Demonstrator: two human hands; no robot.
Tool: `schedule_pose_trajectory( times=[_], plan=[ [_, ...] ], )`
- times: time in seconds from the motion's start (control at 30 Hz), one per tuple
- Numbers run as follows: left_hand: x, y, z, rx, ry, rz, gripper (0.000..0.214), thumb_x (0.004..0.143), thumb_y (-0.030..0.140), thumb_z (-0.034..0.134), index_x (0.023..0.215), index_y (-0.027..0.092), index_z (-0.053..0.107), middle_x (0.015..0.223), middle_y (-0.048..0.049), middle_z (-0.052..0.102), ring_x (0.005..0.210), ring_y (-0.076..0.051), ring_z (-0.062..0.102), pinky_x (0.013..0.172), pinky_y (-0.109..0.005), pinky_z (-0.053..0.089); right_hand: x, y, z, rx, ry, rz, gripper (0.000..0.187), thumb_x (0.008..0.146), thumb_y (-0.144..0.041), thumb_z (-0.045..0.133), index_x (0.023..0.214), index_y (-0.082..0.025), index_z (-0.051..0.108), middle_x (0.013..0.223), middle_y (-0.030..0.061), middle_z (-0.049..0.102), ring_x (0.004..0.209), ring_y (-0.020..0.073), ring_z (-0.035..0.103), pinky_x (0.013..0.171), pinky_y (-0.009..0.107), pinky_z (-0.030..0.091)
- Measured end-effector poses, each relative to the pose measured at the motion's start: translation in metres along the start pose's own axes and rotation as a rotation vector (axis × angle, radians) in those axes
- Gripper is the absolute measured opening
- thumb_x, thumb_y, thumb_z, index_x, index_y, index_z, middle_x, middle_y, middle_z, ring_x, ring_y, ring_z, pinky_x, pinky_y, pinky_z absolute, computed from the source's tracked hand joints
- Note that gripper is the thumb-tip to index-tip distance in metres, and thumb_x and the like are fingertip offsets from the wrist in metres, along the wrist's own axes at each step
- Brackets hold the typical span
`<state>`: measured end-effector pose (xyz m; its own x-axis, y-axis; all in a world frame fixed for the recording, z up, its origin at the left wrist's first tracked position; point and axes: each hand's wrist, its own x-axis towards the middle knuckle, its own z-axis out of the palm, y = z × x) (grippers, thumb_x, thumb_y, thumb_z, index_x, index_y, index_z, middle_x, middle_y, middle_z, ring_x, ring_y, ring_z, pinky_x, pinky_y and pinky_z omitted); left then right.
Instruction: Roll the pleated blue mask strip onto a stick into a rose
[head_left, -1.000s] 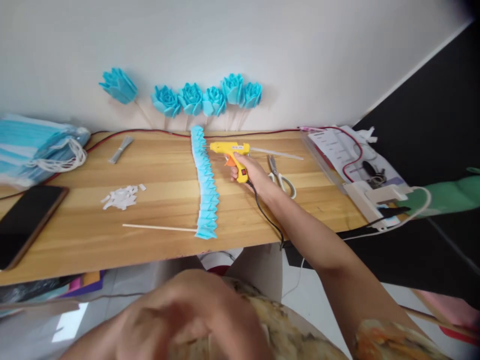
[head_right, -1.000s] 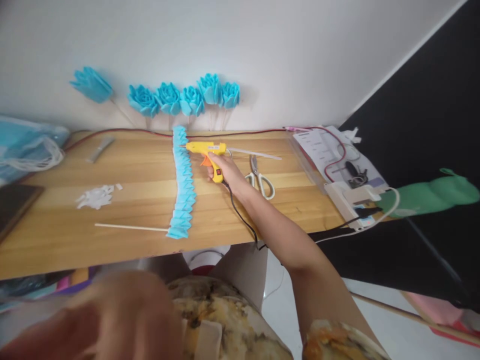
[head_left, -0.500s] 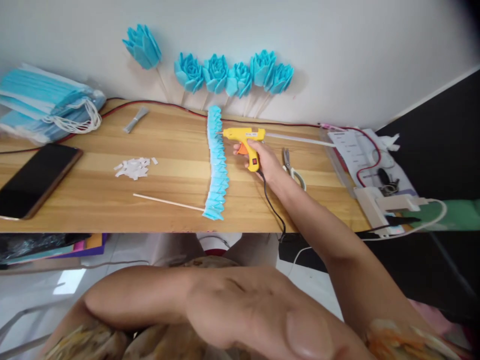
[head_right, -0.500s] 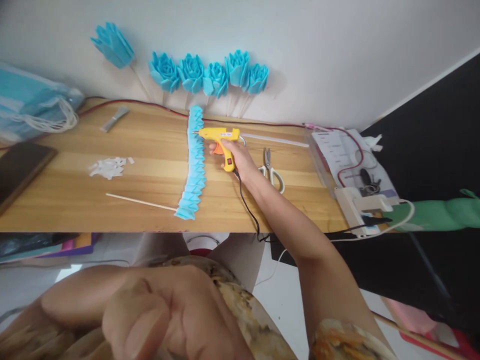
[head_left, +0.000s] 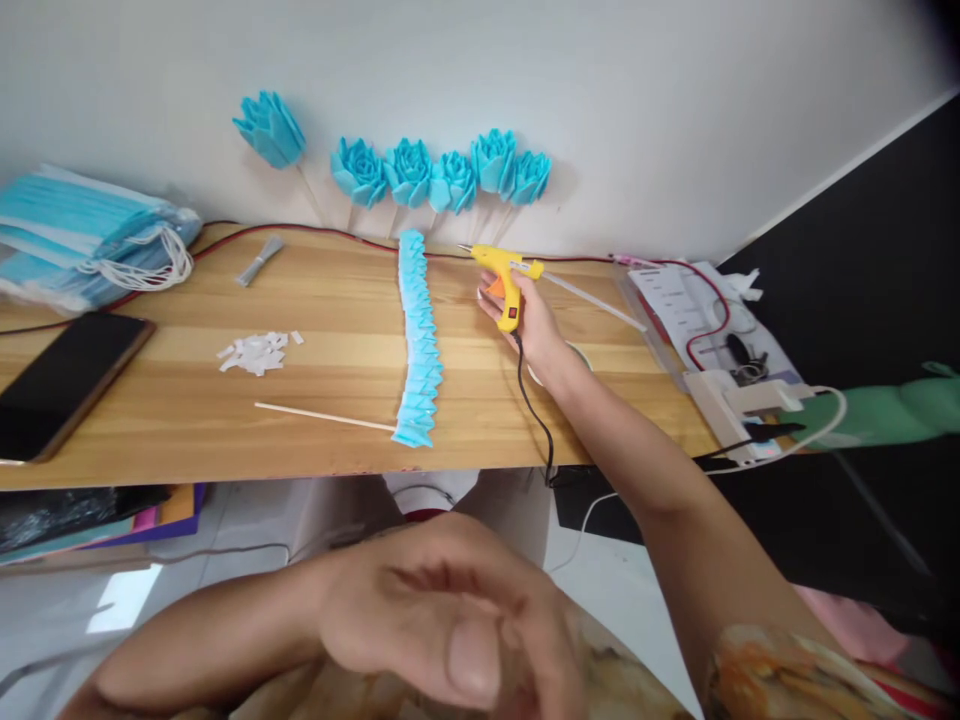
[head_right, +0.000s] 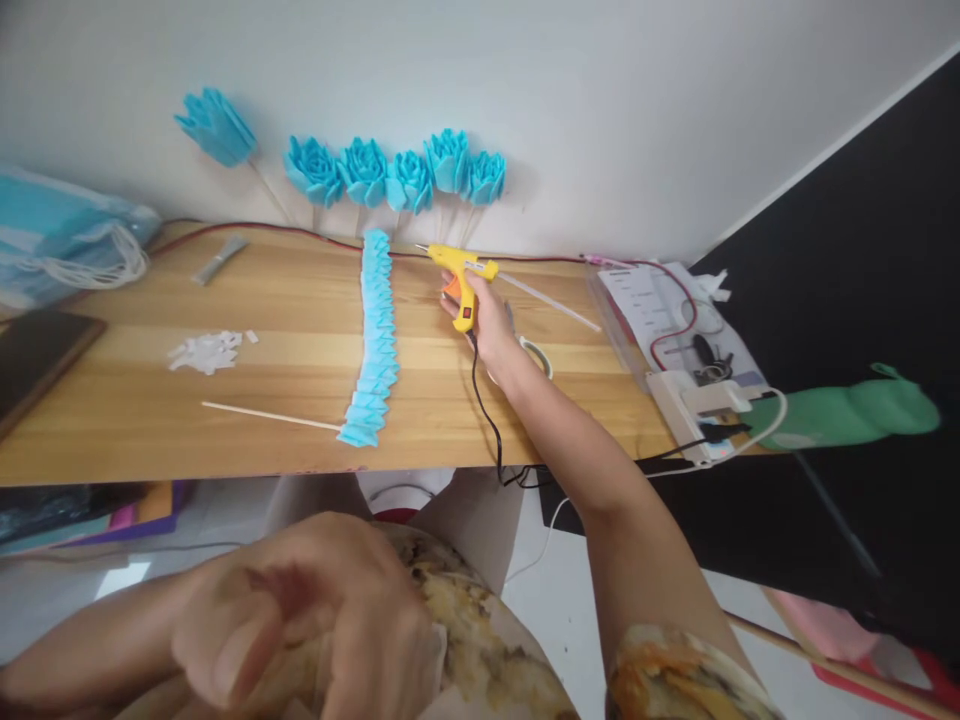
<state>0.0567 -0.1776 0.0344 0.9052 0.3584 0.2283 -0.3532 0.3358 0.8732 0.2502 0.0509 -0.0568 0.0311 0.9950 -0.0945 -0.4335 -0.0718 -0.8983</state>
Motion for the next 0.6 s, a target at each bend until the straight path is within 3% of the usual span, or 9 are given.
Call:
schedule_pose_trajectory(
  times=[0.07, 0.2, 0.3, 0.43, 0.6],
  plan=[
    [-0.010, -0.002, -0.004, -0.111, 0.025, 0.035, 0.059, 0.093, 0.075, 0.055, 0.077, 0.019, 0.065, 0.069, -0.0079, 0.066, 0.064, -0.020, 0.066, 0.064, -0.029, 0.056, 0.007, -0.009, -0.012, -0.028, 0.051, -0.036, 0.023, 0.096, -0.041, 0.060, 0.108, -0.025, 0.070, 0.113, 0.0015, 0.080, 0.117, 0.0174, 0.073, 0.110, 0.037, 0.057],
    [-0.035, -0.009, -0.010, -0.156, 0.199, 0.120, 0.049, 0.098, 0.064, 0.061, 0.082, 0.018, 0.071, 0.068, -0.0065, 0.062, 0.064, -0.019, 0.063, 0.063, -0.029, 0.050, 0.021, -0.034, -0.042, -0.078, 0.218, -0.053, 0.022, 0.096, -0.043, 0.056, 0.105, -0.027, 0.068, 0.107, -0.0011, 0.080, 0.117, 0.0171, 0.072, 0.109, 0.039, 0.055],
    [-0.053, -0.015, -0.014, -0.153, 0.317, 0.205, 0.042, 0.099, 0.059, 0.062, 0.093, 0.019, 0.074, 0.069, -0.0056, 0.062, 0.068, -0.019, 0.062, 0.067, -0.030, 0.049, 0.013, -0.047, -0.054, -0.051, 0.234, -0.099, 0.025, 0.093, -0.050, 0.060, 0.104, -0.029, 0.065, 0.107, -0.0024, 0.079, 0.112, 0.0167, 0.073, 0.104, 0.039, 0.057],
    [-0.060, -0.014, -0.020, -0.138, 0.391, 0.322, 0.032, 0.103, 0.051, 0.059, 0.106, 0.024, 0.076, 0.070, -0.0024, 0.060, 0.070, -0.017, 0.059, 0.069, -0.028, 0.047, -0.027, -0.042, -0.039, 0.073, 0.095, -0.084, 0.032, 0.088, -0.055, 0.068, 0.104, -0.028, 0.065, 0.102, -0.0007, 0.079, 0.103, 0.0178, 0.076, 0.095, 0.038, 0.063],
    [-0.057, -0.011, -0.024, -0.063, 0.405, 0.266, 0.030, 0.104, 0.048, 0.059, 0.104, 0.023, 0.076, 0.076, -0.0028, 0.063, 0.074, -0.017, 0.060, 0.069, -0.029, 0.047, -0.076, -0.013, -0.013, 0.127, -0.015, 0.073, 0.031, 0.087, -0.054, 0.069, 0.099, -0.025, 0.068, 0.098, 0.0037, 0.081, 0.095, 0.0211, 0.077, 0.098, 0.041, 0.064]
  ],
)
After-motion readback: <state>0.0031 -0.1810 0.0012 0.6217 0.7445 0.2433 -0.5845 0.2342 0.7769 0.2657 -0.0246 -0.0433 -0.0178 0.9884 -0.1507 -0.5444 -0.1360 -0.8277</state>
